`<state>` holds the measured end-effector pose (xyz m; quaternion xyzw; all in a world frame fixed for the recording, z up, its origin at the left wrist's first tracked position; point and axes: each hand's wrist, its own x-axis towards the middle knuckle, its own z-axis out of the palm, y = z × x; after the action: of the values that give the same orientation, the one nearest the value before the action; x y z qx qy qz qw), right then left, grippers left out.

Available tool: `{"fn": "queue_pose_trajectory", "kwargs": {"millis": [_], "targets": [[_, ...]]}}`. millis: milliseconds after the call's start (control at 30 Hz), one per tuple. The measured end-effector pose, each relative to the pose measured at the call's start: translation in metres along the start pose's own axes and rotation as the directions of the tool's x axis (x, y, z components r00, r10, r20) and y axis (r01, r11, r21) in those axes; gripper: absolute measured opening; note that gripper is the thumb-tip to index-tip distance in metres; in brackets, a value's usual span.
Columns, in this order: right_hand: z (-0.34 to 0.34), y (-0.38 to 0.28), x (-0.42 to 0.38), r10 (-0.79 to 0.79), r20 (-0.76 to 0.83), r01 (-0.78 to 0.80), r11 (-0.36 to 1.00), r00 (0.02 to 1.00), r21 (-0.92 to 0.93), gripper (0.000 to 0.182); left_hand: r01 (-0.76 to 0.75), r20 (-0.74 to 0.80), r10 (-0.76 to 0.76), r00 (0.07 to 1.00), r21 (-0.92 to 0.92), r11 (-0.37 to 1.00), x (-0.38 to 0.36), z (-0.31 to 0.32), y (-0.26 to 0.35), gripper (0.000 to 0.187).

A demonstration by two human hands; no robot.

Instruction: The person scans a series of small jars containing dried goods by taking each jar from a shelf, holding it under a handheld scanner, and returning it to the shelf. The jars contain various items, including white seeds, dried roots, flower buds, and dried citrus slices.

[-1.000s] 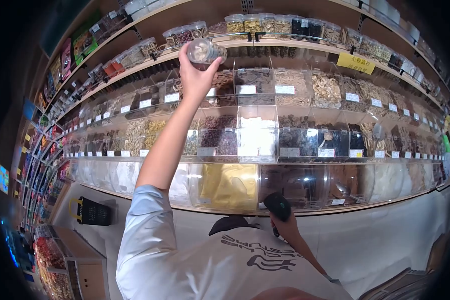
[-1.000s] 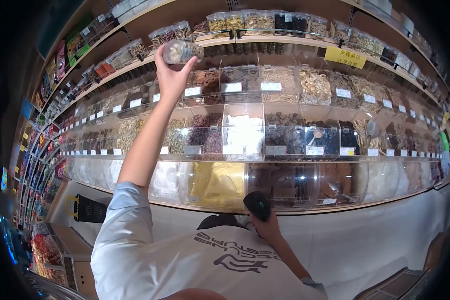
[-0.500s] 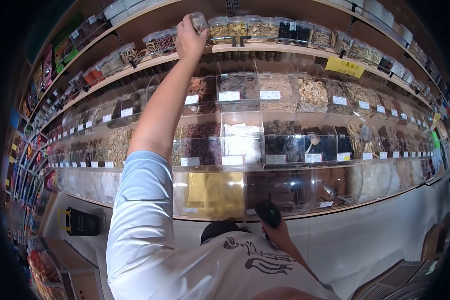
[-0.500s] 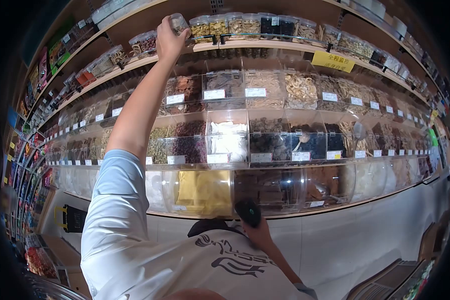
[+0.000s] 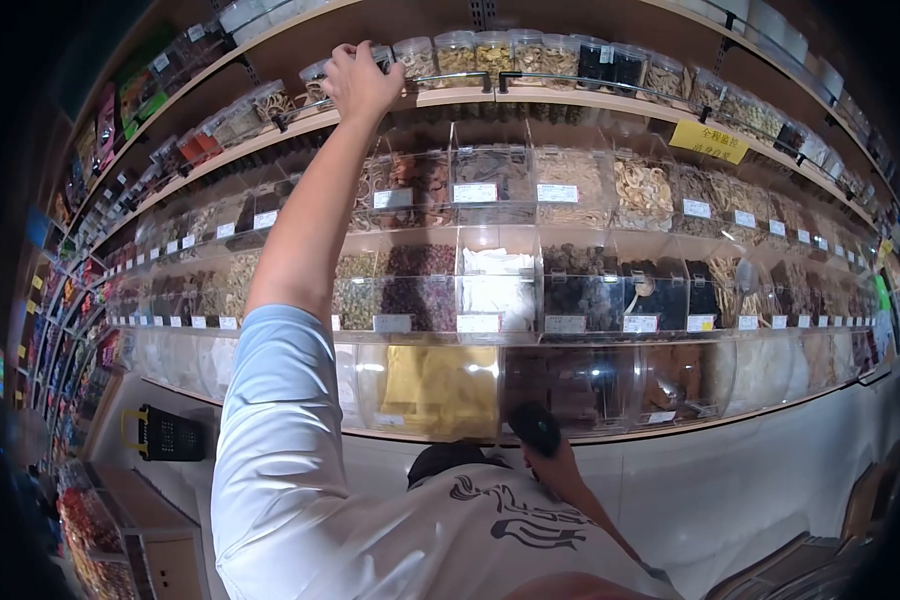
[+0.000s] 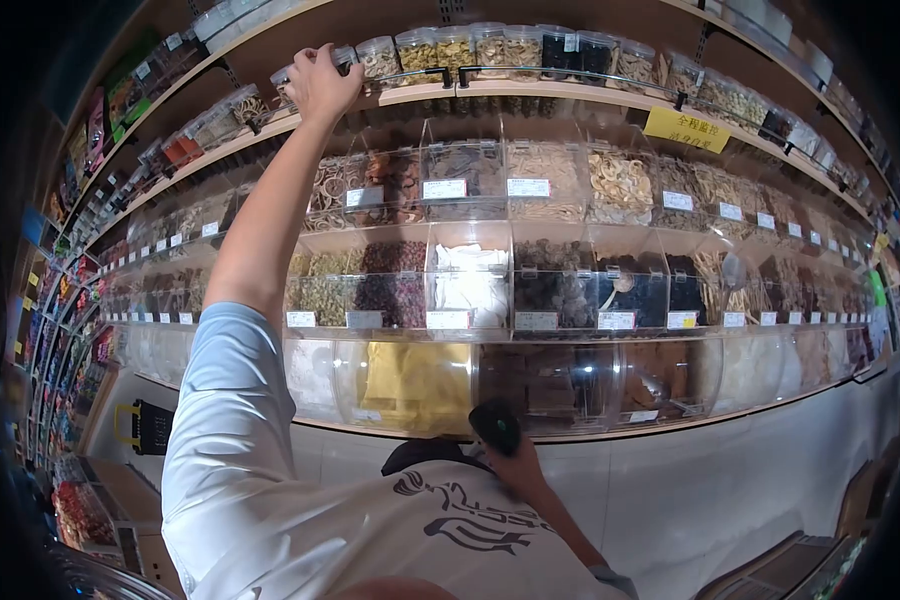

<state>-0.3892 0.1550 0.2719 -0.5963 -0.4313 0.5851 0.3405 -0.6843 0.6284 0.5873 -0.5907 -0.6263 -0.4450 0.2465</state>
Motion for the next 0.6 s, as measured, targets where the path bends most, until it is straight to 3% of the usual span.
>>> {"fn": "queue_pose_trajectory", "kwargs": {"millis": [67,133,233,300,433,500,533,600], "targets": [[0.002,-0.004,0.001,0.003,0.0,-0.003,1.0,1.0,-0.017,0.019,-0.065,0.125,0.042,0.991,0.184,0.981,0.002,-0.01,-0.008,0.063],[0.002,-0.001,0.003,0.02,0.027,-0.018,0.998,0.999,-0.065,0.02,-0.079,0.128,0.052,0.99,0.213,0.974,0.003,-0.006,-0.016,0.06],[0.005,0.009,0.009,-0.021,0.038,0.024,0.997,0.999,-0.078,0.02,-0.114,0.108,0.097,0.989,0.165,0.98,0.006,0.001,-0.021,0.054],[0.006,0.012,0.01,-0.031,0.046,0.034,0.998,0.998,-0.052,0.02,-0.137,0.116,0.135,0.984,0.007,0.991,0.008,0.004,-0.023,0.056],[0.011,0.014,0.014,-0.01,0.045,0.011,0.999,0.999,-0.037,0.024,-0.187,0.057,0.193,0.98,-0.102,0.977,0.013,0.0,-0.024,0.061],[0.01,0.012,0.012,-0.004,0.038,0.006,0.999,0.999,-0.052,0.026,-0.105,-0.045,0.096,0.994,-0.297,0.949,0.005,-0.004,-0.021,0.064],[0.01,0.011,0.011,0.012,0.042,-0.009,0.998,0.999,-0.065,0.027,-0.113,-0.049,0.103,0.993,-0.303,0.946,0.001,-0.006,-0.017,0.064],[0.008,0.016,0.012,-0.017,0.028,0.02,0.995,0.999,-0.095,0.028,-0.037,-0.337,-0.215,0.917,-0.608,0.793,-0.011,-0.013,-0.012,0.069]]}}
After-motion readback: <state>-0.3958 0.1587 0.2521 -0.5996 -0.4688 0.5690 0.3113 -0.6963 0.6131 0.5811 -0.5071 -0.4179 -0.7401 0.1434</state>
